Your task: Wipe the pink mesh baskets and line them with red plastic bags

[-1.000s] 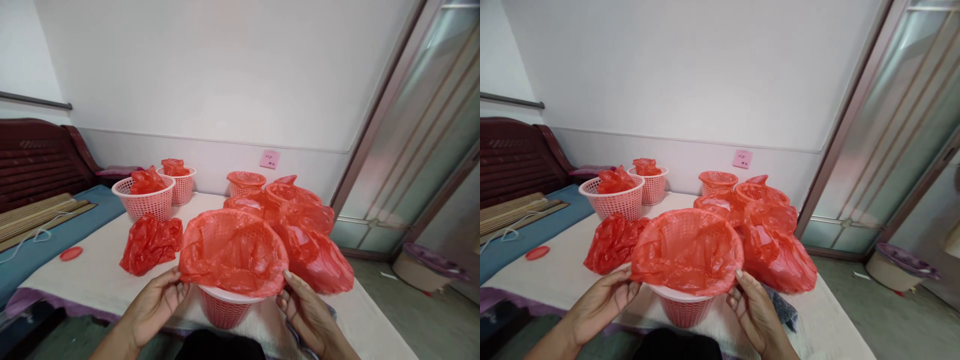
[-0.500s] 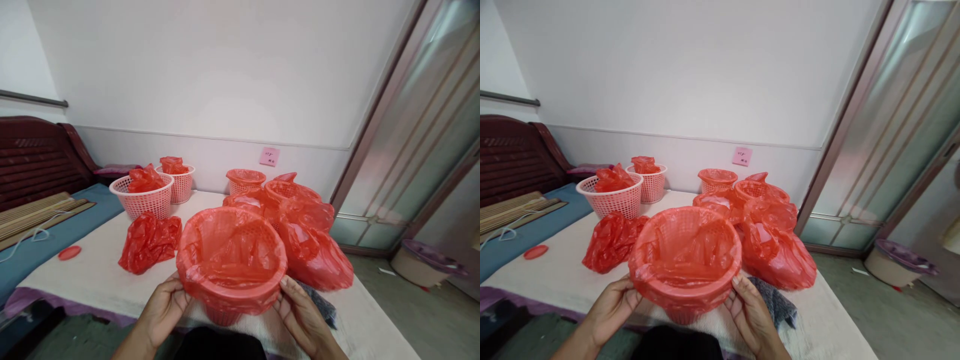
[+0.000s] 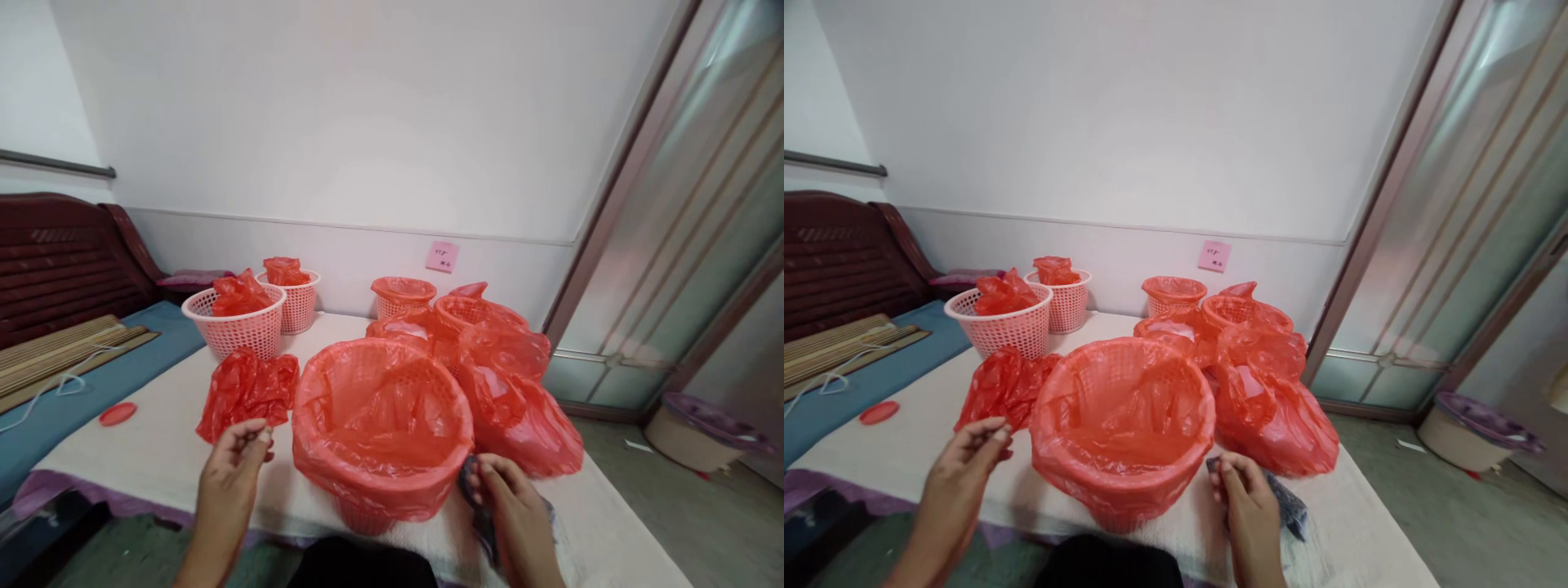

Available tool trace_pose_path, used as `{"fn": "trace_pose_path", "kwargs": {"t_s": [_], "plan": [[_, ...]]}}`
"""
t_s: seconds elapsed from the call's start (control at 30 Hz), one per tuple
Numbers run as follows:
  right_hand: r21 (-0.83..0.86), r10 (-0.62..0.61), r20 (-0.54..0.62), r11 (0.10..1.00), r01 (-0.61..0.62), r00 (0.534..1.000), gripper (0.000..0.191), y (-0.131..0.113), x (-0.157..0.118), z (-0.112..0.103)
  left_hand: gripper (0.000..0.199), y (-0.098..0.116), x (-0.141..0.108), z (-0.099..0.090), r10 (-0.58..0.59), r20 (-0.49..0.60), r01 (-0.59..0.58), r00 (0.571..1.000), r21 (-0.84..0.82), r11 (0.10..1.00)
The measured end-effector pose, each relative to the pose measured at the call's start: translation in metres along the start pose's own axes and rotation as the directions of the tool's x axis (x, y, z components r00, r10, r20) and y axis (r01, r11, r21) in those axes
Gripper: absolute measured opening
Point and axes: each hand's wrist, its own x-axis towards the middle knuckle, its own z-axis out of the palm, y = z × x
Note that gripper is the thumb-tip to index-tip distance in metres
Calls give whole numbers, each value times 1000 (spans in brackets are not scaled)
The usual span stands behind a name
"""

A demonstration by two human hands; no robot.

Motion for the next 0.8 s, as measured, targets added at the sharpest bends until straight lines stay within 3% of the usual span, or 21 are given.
{"fn": "trace_pose_path", "kwargs": {"t_s": [0.07,0.1,0.17,0.23,0.27,0.3,0.4,0.5,0.57,0.7,0.8], "plan": [[-180,-244,-55,956,231,968,23,-13,-19,-1,27,23,-9,3,281,90,-294,955,197,935],[-242,-362,-21,906,346,932,20,-20,-29,1,32,33,-15,6,396,190,-435,898,262,861],[-331,-561,129,753,569,818,18,-28,-42,7,45,44,-24,16,529,469,-696,708,334,636],[-384,-651,274,601,701,708,25,-28,-46,14,53,41,-29,25,478,721,-852,503,318,417],[-407,-660,323,550,729,678,29,-24,-44,17,52,35,-28,28,411,802,-887,434,302,348],[-426,-664,347,517,743,662,33,-20,-40,19,47,27,-27,31,350,850,-905,393,290,312],[-455,-666,372,476,753,646,36,-6,-27,21,36,-1,-18,32,294,885,-922,360,290,255],[-458,-694,368,444,770,619,34,-1,-20,20,37,-22,-13,28,378,855,-932,356,292,216],[-449,-721,365,418,790,589,33,-4,-19,21,41,-28,-14,26,405,835,-925,373,299,236],[-436,-747,372,383,814,551,28,-12,-20,24,44,-21,-17,18,333,858,-904,392,292,311],[-440,-758,387,349,827,525,26,-13,-23,24,50,5,-22,11,200,889,-871,413,321,373]]}}
